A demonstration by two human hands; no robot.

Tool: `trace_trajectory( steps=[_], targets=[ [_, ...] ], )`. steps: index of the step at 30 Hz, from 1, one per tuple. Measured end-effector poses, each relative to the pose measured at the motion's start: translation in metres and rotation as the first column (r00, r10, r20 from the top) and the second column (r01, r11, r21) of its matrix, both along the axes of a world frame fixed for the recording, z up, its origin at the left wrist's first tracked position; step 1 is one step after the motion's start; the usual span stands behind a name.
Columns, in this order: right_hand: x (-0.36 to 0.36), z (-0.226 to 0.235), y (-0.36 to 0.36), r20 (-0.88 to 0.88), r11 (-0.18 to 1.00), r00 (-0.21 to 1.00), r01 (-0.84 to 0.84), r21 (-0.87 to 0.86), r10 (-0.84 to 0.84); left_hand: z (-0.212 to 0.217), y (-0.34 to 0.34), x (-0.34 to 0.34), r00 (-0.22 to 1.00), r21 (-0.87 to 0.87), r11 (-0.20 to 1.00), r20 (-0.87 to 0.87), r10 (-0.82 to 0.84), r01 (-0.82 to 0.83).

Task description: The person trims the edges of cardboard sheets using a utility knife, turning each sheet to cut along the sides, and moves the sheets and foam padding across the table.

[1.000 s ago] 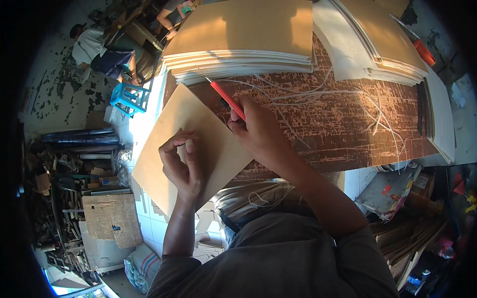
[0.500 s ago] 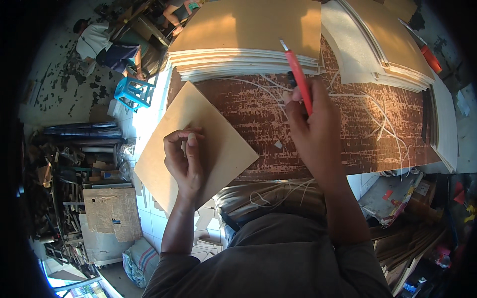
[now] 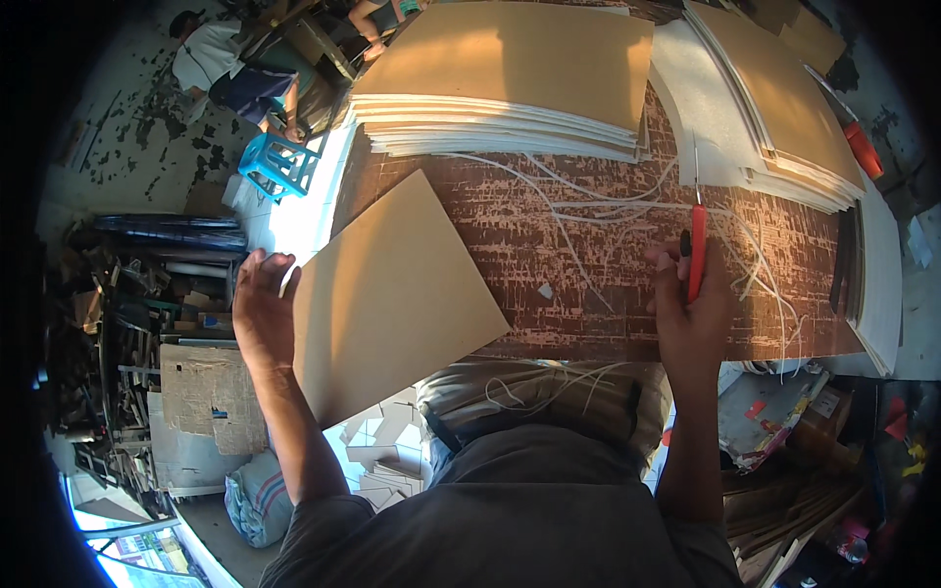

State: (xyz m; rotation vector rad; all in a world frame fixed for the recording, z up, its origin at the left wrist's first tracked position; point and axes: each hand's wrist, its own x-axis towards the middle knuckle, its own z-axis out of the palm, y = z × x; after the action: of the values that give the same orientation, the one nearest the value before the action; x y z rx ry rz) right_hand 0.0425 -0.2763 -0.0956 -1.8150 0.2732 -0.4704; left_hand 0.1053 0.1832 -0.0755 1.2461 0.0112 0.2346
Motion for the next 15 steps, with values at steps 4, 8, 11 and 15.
trace_trajectory(
  steps=[4,8,11,15],
  targets=[
    [-0.004,-0.019,-0.015,-0.016,0.999,1.000,0.016,0.051,-0.015,-0.018,0.040,-0.031,0.840,0.878,0.315,0.160,0.518,-0.361],
    [-0.002,-0.027,-0.013,-0.018,0.999,1.000,0.000,0.040,0.001,-0.063,0.101,-0.069,0.809,0.910,0.408,-0.187,0.557,-0.071],
    [-0.003,-0.029,-0.014,-0.018,0.999,1.000,0.000,0.043,0.000,-0.063,0.065,-0.079,0.844,0.460,0.872,-0.389,0.368,-0.168],
    [-0.002,-0.034,-0.014,-0.002,0.999,1.000,-0.014,0.047,0.014,-0.048,0.065,-0.078,0.898,0.223,0.958,-0.361,0.252,-0.179]
  ],
)
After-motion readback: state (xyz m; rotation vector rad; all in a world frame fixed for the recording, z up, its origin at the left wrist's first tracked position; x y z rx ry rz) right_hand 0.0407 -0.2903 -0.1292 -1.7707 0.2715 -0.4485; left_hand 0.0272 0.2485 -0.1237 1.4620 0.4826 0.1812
